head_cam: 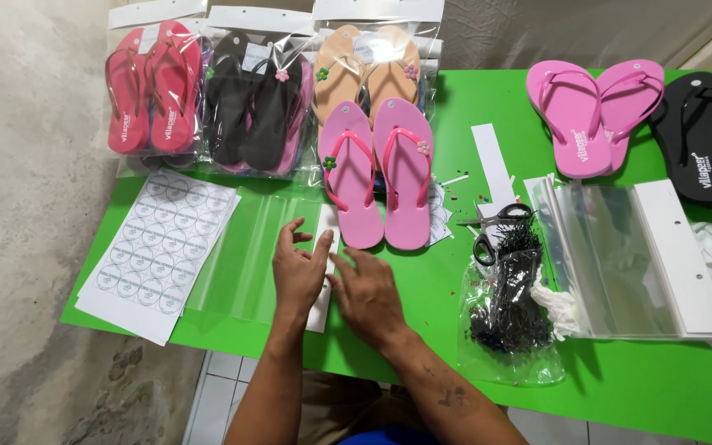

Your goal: The person trims excess plastic from a sandal using shears, inserts a cardboard support, and places the pair into a plastic sleeve.

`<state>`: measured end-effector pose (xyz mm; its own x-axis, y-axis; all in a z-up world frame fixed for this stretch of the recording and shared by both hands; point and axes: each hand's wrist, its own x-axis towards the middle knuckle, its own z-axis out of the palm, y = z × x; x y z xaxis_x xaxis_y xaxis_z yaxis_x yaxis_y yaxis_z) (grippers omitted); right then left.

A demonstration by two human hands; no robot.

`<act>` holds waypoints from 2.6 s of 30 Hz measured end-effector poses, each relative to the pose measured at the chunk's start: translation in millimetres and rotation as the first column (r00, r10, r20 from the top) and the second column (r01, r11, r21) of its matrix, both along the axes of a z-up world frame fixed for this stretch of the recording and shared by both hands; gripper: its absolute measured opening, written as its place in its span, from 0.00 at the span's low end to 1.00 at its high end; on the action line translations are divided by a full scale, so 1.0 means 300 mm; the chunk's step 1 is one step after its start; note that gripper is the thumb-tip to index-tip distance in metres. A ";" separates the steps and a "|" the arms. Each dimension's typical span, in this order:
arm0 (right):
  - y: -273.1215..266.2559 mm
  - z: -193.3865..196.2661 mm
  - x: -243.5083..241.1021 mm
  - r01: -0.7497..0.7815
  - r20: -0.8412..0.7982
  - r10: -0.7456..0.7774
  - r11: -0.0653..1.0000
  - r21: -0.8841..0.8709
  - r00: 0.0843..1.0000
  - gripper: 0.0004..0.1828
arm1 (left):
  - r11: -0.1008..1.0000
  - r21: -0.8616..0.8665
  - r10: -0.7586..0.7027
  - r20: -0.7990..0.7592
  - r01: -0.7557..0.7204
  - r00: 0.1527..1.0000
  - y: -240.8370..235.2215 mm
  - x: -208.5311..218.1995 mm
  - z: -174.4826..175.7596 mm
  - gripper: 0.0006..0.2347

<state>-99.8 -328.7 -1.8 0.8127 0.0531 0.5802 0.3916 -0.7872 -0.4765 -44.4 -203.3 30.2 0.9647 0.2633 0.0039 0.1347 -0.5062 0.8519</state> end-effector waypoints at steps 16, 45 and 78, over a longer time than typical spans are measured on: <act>-0.249 0.102 0.096 0.525 -0.475 -0.432 0.847 0.077 0.767 0.34 | 0.998 0.037 -0.051 -0.188 0.059 0.981 -0.149 0.054 -0.100 0.23; -0.191 0.018 0.143 0.265 -0.320 0.161 0.289 0.920 0.934 0.13 | 0.144 -0.949 0.246 -0.241 -0.282 0.939 -0.271 -0.035 0.114 0.13; -0.508 0.486 -0.193 0.441 -0.885 0.194 0.809 0.388 0.422 0.25 | 0.606 -0.787 -0.571 -0.331 0.114 0.751 0.156 -0.566 0.137 0.16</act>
<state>-157.6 -481.1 144.0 0.8261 -0.1214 -0.5503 -0.5592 -0.2971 -0.7739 -214.2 -156.6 71.3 0.7574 -0.3889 -0.5244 0.5972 0.0882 0.7972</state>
